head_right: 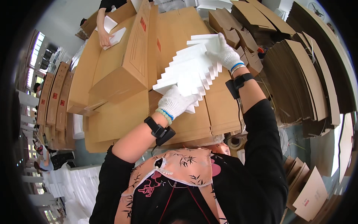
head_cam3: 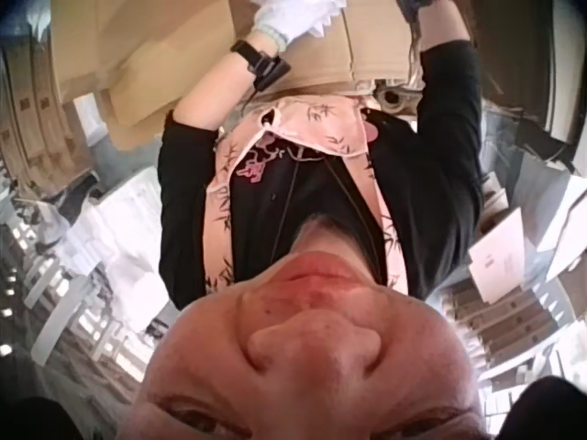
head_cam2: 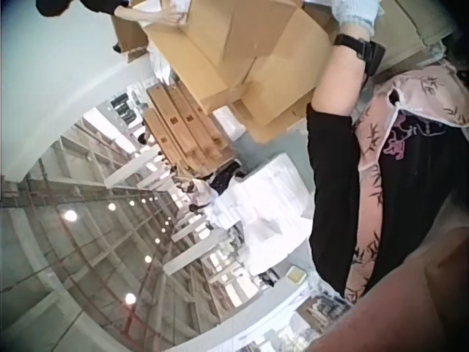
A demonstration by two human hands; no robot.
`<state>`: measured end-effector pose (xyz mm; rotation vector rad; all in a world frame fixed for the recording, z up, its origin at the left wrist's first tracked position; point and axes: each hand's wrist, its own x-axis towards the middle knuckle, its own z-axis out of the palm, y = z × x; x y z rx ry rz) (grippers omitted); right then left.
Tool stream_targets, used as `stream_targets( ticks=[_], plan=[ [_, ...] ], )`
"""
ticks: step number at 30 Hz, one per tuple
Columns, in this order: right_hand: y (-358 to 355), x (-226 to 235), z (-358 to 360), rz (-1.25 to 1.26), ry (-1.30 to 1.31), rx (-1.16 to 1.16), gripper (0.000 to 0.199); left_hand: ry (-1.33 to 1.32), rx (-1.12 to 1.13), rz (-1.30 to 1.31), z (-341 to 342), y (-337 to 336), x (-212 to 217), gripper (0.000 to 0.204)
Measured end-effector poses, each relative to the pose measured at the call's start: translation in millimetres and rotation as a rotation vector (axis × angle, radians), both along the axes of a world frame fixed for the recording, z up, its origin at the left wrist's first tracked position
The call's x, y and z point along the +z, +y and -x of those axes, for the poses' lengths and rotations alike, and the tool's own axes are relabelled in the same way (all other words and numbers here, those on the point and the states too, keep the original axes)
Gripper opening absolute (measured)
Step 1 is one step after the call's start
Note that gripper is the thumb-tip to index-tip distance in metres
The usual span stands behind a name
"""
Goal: The person assembles a cardboard box and places white foam corner protectors inside it. They retrieve the foam pieces from a large plastic bag and arrange them within the box, then use a tape dispenser to seal the box flaps.
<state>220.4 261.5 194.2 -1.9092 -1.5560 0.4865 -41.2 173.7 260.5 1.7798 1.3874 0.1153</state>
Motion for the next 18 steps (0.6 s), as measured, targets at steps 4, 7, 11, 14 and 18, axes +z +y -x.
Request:
stream_targets(
  ticks=[4,7,11,14,18],
  plan=[
    [52.8,-59.6,8.2,0.25,-0.051,0.097,0.103,0.206,0.032,0.072,-12.6,13.5,-0.5,0.059],
    [53.4,-82.2,-12.3,0.159,-0.012,0.083,0.099,0.273,0.029,0.12,4.4,0.5,13.7,0.056],
    [37.6,-37.3,-7.0,0.149,-0.137,0.103,0.091,0.16,-0.016,-0.14,34.7,-11.5,57.0,0.061],
    [30.1,-58.7,-27.7,0.04,-0.166,0.04,0.081,-0.016,-0.161,-0.015,53.6,-8.8,128.6,0.071],
    [-42.2,-25.8,-36.0,-0.281,0.629,0.073,0.054,-0.194,-0.344,-0.02,104.7,-1.6,177.6,0.068]
  ],
)
